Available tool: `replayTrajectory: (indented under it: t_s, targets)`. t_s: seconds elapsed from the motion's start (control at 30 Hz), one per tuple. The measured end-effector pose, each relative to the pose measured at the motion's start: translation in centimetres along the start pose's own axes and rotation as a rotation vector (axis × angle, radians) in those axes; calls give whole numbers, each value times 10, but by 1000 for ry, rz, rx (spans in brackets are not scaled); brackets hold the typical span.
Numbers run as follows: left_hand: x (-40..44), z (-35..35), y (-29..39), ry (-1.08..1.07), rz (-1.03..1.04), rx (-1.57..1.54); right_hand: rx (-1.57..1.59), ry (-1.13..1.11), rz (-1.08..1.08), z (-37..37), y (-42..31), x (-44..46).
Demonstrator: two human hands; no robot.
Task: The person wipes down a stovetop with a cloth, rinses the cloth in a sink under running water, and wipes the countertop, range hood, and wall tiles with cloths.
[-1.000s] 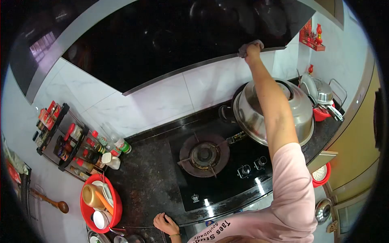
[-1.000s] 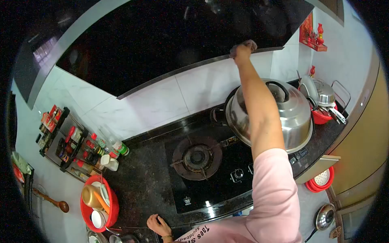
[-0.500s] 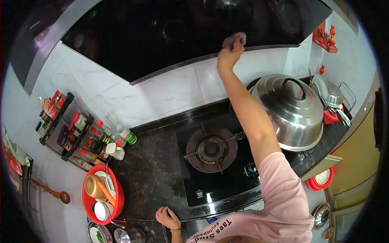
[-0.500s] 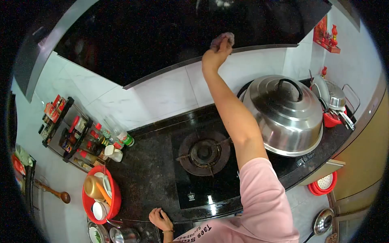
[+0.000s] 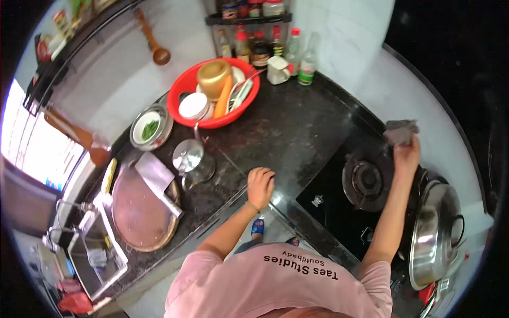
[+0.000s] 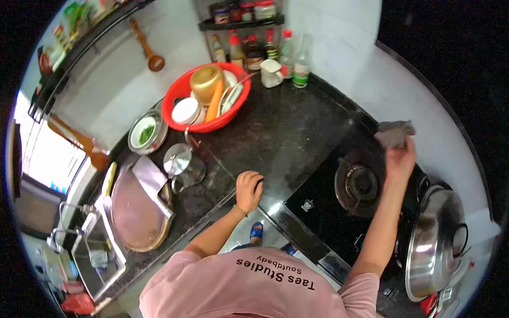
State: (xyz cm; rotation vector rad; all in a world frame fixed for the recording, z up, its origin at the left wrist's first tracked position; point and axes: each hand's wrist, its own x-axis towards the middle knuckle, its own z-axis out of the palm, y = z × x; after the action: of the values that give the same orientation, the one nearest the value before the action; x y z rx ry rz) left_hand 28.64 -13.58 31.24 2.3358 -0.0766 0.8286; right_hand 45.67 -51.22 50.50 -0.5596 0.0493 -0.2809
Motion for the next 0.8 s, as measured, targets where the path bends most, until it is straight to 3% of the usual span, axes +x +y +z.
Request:
replayTrajectory:
  t_s: [0.17, 0.27, 0.33, 0.4, 0.47, 0.5, 0.63, 0.67, 0.73, 0.8]
  targets:
    - [0, -3, -4, 42, 27, -57, -296, -84, 423, 16, 110, -84]
    - [-3, -1, -7, 53, 7, -92, -597, -243, 499, -9, 157, -114]
    - [-7, 3, -12, 58, 18, -73, -1156, -223, 376, 0, 178, -148]
    - [-6, -2, -11, 41, 20, -76, -1690, -610, -150, -32, 197, -164]
    - [-7, -1, -11, 101, 20, -84, -1946, -855, -203, -45, 210, -182]
    - [-9, 3, -13, 117, 16, -100, -2039, -1035, -257, -70, 219, -180]
    - [-10, -2, -12, 93, -5, -112, -2094, -994, -611, -78, 237, -192]
    - [-11, -5, -11, 64, -5, -144, -2050, -829, -379, -67, 238, -197]
    - [-18, -9, -7, 60, -25, -212, -2050, -784, -284, -62, 240, -197]
    - [-31, -19, 2, 116, -34, -262, -2139, -1007, -560, -77, 236, -187]
